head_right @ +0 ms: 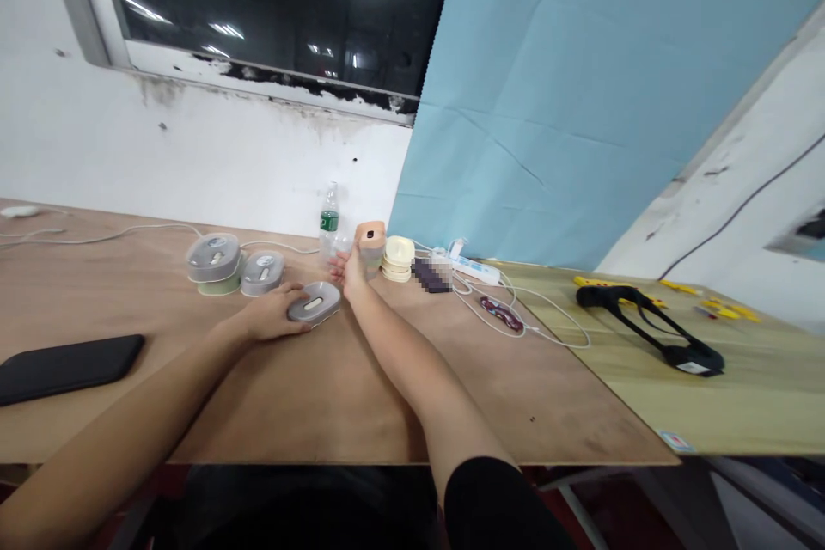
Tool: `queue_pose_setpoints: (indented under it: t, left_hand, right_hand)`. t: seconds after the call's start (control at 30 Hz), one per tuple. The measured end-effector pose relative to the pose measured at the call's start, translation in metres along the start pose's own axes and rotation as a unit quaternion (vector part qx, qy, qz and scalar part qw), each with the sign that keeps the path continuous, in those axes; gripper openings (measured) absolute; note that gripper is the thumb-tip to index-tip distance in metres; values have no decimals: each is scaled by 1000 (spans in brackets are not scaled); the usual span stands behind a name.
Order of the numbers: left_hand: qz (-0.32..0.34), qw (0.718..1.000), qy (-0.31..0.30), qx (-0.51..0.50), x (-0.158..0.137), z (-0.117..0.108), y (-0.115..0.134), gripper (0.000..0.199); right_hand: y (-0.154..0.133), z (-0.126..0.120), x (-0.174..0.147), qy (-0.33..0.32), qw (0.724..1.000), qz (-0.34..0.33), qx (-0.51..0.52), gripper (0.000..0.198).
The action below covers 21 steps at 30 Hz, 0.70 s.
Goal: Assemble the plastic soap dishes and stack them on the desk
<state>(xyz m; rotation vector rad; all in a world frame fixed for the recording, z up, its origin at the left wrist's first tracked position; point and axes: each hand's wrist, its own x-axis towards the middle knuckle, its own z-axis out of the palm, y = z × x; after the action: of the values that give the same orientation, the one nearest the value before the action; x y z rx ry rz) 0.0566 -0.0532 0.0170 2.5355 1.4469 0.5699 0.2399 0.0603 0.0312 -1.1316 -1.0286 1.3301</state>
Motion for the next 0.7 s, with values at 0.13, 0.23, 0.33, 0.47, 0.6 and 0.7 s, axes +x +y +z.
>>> queue_pose_setpoints:
  t: [0.13, 0.23, 0.33, 0.47, 0.6, 0.7]
  left_hand:
    - [-4, 1000, 0, 8, 0, 4, 0, 78]
    - [-15, 1000, 1, 2, 0, 7, -1, 86]
    - [-24, 999, 20, -32, 3, 9, -2, 82]
    - [-56, 990, 65, -114, 6, 12, -1, 74]
    - [-45, 977, 100, -181, 7, 14, 2, 66]
    - [-28, 973, 95, -208, 5, 12, 6, 63]
  right_hand:
    - [26, -26, -21, 10, 995, -83, -55, 50]
    - [37, -57, -35, -2, 978, -148, -146, 45]
    - [40, -82, -40, -11, 955, -196, -223, 38]
    - [42, -90, -41, -46, 936, -209, -279, 35]
    - [42, -77, -52, -111, 878, -286, -367, 42]
    - [37, -69, -64, -112, 847, -314, -414, 35]
